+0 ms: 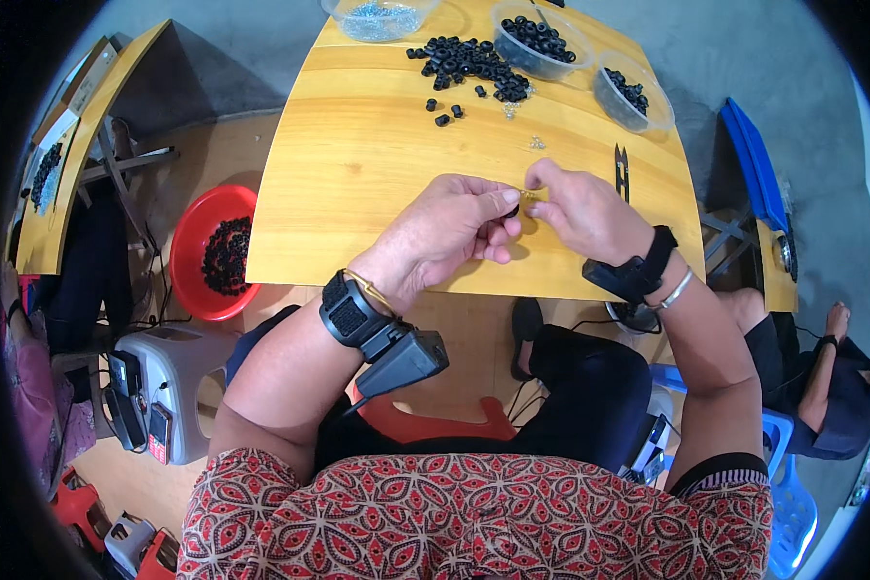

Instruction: Assembling small black plastic components by pressing pieces together at a workshop table.

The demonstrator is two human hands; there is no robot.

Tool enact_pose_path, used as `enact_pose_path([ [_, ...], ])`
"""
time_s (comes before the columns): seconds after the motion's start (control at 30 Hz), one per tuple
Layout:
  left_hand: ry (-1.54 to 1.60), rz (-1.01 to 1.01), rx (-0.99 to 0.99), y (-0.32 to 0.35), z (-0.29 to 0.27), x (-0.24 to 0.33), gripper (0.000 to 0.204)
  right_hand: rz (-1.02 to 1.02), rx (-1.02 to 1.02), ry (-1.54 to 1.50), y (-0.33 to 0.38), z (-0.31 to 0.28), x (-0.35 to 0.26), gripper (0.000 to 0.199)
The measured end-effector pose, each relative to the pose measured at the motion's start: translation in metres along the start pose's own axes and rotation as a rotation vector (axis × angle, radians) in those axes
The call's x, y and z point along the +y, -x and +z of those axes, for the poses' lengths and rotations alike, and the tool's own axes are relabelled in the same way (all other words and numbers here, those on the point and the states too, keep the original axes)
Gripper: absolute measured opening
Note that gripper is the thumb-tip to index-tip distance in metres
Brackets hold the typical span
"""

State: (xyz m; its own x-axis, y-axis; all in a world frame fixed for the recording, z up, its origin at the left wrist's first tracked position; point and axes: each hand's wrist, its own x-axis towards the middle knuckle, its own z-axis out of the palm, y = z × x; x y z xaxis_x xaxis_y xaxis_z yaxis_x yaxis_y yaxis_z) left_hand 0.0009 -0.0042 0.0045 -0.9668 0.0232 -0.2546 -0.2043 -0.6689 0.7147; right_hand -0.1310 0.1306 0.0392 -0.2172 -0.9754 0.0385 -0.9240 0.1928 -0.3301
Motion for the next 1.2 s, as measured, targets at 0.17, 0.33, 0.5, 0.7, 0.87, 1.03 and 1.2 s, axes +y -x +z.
enact_pose_path([
  [0.17, 0.04, 0.031, 0.012, -0.004, 0.0, 0.0, 0.016, -0.008, -0.027, -0.077, -0.005, 0.004, 0.002, 0.009],
  [0.33, 0.117, 0.125, 0.052, -0.004, 0.0, -0.002, 0.022, -0.02, 0.163, -0.246, 0.0, 0.001, 0.006, 0.007],
  [0.5, 0.346, 0.174, -0.055, -0.001, -0.002, 0.001, 0.023, 0.197, 0.409, -0.852, 0.017, -0.003, -0.02, 0.01],
  [0.7, 0.38, 0.16, -0.06, 0.002, 0.01, -0.001, 0.024, 0.105, 0.512, -0.79, 0.021, 0.01, -0.034, 0.008],
  [0.87, 0.351, 0.135, -0.03, 0.003, 0.013, -0.003, 0.024, 0.019, 0.514, -0.458, 0.02, 0.008, -0.029, 0.006],
  [1.03, 0.43, 0.133, -0.065, -0.001, 0.009, -0.009, 0.019, 0.01, 0.525, -0.336, 0.022, 0.003, -0.027, 0.006],
  [1.2, 0.396, 0.108, -0.012, -0.001, 0.013, -0.008, 0.014, 0.033, 0.488, -0.362, 0.024, 0.002, -0.027, 0.007],
])
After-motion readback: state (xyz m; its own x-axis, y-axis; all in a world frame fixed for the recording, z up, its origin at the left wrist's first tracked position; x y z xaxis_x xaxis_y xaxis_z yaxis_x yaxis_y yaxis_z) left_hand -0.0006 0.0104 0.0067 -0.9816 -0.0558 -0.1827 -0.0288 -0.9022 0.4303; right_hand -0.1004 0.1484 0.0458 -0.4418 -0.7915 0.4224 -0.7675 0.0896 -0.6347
